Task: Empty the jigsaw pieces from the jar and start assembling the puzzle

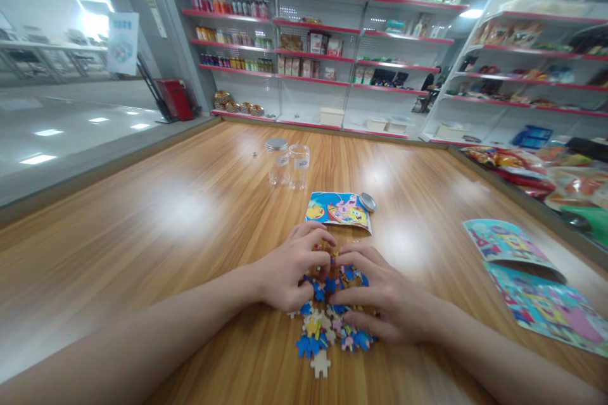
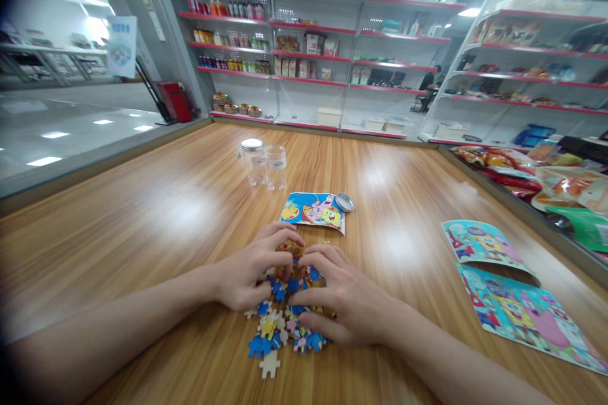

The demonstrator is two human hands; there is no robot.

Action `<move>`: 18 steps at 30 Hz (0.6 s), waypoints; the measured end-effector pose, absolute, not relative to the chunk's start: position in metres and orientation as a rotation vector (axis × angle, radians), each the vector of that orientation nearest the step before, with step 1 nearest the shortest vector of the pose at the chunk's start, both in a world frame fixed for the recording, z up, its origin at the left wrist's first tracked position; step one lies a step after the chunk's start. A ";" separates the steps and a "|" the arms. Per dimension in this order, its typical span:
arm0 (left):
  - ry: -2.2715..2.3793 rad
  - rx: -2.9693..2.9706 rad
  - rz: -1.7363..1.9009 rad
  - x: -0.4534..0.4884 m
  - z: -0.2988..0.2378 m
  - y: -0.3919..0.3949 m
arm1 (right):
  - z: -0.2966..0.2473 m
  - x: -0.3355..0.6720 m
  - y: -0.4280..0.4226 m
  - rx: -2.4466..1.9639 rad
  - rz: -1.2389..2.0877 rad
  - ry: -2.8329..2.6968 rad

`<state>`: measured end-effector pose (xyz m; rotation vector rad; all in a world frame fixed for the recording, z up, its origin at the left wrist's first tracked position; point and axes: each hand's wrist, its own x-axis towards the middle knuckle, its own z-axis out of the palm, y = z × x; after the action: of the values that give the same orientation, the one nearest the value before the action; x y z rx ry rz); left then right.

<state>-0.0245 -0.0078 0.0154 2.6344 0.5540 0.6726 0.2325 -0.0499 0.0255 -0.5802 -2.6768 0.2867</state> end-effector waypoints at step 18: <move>0.523 2.671 0.642 -0.023 0.017 -0.010 | 0.018 0.235 -0.046 -0.639 0.244 -2.598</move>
<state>-0.0228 -0.0105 0.0171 2.6712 0.5231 0.6418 0.2353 -0.0463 0.0179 -0.6393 -2.5982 0.2444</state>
